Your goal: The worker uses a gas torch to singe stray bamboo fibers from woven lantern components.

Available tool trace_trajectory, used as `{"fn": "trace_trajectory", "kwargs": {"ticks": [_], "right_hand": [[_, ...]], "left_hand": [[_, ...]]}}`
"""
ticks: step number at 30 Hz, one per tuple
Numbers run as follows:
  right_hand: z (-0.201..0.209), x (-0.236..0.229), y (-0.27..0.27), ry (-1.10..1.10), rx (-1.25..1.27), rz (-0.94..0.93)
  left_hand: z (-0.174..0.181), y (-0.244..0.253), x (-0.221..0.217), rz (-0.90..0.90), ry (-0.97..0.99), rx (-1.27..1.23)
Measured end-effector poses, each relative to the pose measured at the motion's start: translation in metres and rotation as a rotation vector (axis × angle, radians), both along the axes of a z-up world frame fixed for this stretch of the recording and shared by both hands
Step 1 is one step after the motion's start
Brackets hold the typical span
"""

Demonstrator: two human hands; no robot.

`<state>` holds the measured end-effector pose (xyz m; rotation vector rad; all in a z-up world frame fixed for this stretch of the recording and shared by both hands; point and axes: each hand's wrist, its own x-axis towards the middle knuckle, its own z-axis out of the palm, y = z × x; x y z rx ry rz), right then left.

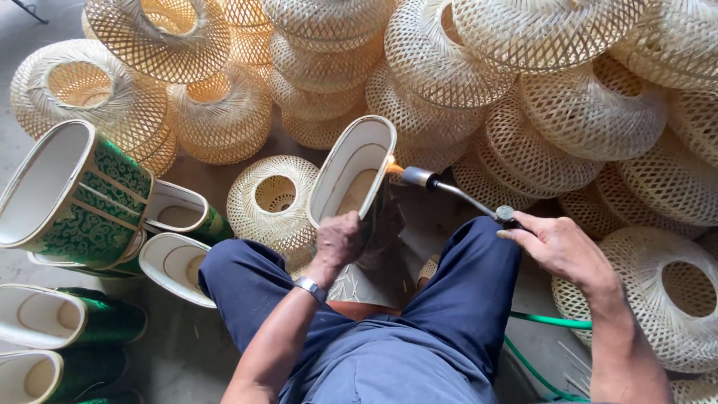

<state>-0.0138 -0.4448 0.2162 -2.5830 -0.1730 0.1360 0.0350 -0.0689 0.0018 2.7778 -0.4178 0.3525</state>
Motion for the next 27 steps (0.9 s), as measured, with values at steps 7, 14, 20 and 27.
{"fn": "trace_trajectory", "kwargs": {"ticks": [7,14,20,27], "right_hand": [[0.000,0.016,0.058,-0.011,-0.045,0.167],[0.022,0.011,0.076,-0.025,-0.229,0.210],[0.023,0.012,0.076,-0.011,-0.338,0.245],[0.036,0.004,0.084,-0.106,-0.189,0.272]], "left_hand": [[0.026,0.070,0.007,0.107,-0.145,-0.100],[0.053,0.088,-0.014,0.157,-0.147,-0.567],[0.043,0.094,-0.012,0.178,-0.215,-0.689],[0.048,0.099,-0.015,0.225,-0.166,-0.705]]}}
